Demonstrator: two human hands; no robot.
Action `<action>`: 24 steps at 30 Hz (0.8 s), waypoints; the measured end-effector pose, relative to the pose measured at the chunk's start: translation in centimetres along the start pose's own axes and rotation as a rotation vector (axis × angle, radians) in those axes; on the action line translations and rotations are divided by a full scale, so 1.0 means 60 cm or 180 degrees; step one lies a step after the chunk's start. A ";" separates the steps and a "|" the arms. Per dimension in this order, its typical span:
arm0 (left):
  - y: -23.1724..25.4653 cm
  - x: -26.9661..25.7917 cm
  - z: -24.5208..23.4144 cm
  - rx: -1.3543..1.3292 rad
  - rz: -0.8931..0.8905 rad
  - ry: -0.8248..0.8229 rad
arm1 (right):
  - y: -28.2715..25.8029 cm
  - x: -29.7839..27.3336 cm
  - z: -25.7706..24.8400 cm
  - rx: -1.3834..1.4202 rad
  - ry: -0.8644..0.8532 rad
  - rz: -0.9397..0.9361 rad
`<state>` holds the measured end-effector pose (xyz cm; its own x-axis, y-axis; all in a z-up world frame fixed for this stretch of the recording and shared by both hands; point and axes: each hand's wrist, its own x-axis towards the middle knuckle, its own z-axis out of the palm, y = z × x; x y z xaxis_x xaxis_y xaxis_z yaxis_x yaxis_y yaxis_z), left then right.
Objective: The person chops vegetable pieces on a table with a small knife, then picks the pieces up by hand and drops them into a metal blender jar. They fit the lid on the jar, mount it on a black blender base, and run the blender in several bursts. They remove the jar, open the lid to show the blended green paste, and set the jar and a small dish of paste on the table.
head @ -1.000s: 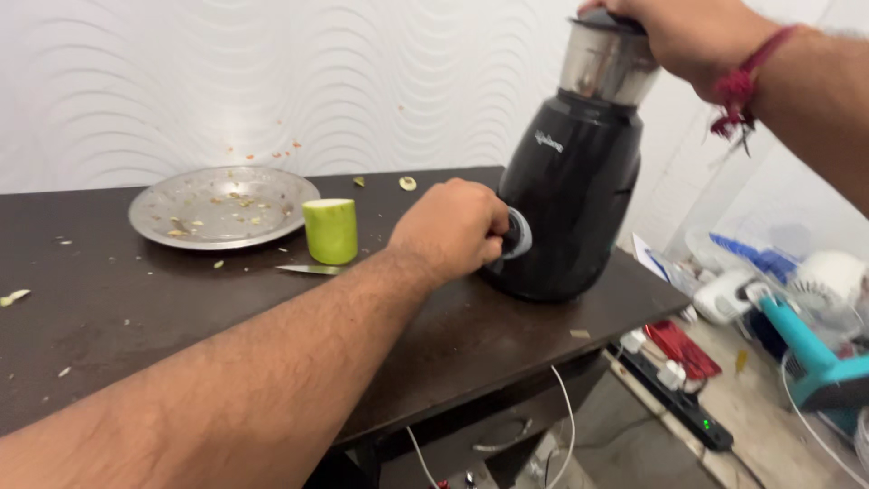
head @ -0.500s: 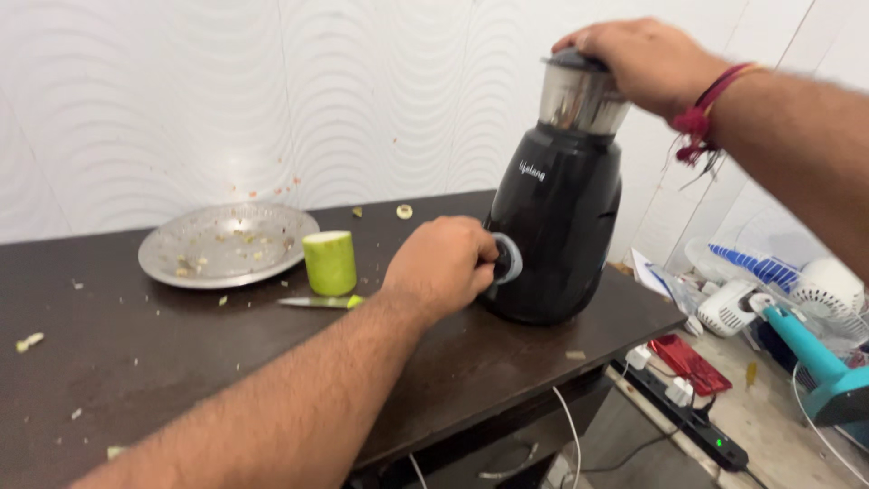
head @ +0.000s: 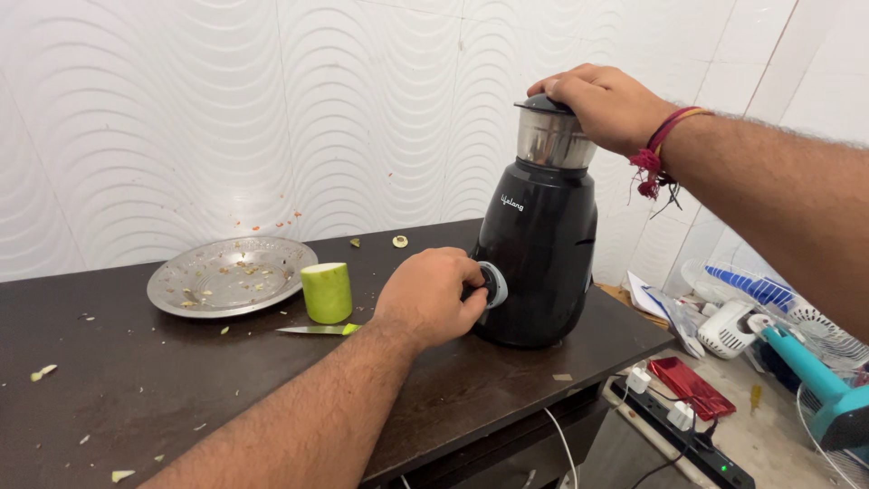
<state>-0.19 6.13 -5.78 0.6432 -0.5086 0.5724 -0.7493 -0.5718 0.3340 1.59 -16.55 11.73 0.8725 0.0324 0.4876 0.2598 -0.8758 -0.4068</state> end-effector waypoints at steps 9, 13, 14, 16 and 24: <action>0.015 -0.007 0.004 -0.0002 -0.0142 0.0207 | 0.013 0.011 -0.004 0.0023 -0.0043 -0.0383; 0.017 -0.008 0.009 -0.0012 -0.0291 0.0194 | 0.014 0.012 0.001 -0.0085 0.0013 -0.0239; 0.018 -0.007 0.009 -0.0012 -0.0285 0.0233 | 0.013 0.013 0.002 -0.0174 0.0051 -0.0250; 0.022 -0.008 0.011 -0.0025 -0.0293 0.0314 | 0.012 0.011 0.002 -0.0178 0.0068 -0.0310; 0.039 -0.016 0.018 -0.0222 -0.0871 0.0412 | 0.003 0.003 -0.001 -0.0047 0.0003 -0.0222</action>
<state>-2.39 4.59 -6.39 0.8006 -0.2530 0.5432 -0.5628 -0.6285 0.5368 1.78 -16.70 11.79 0.8520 0.0932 0.5151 0.3139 -0.8784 -0.3603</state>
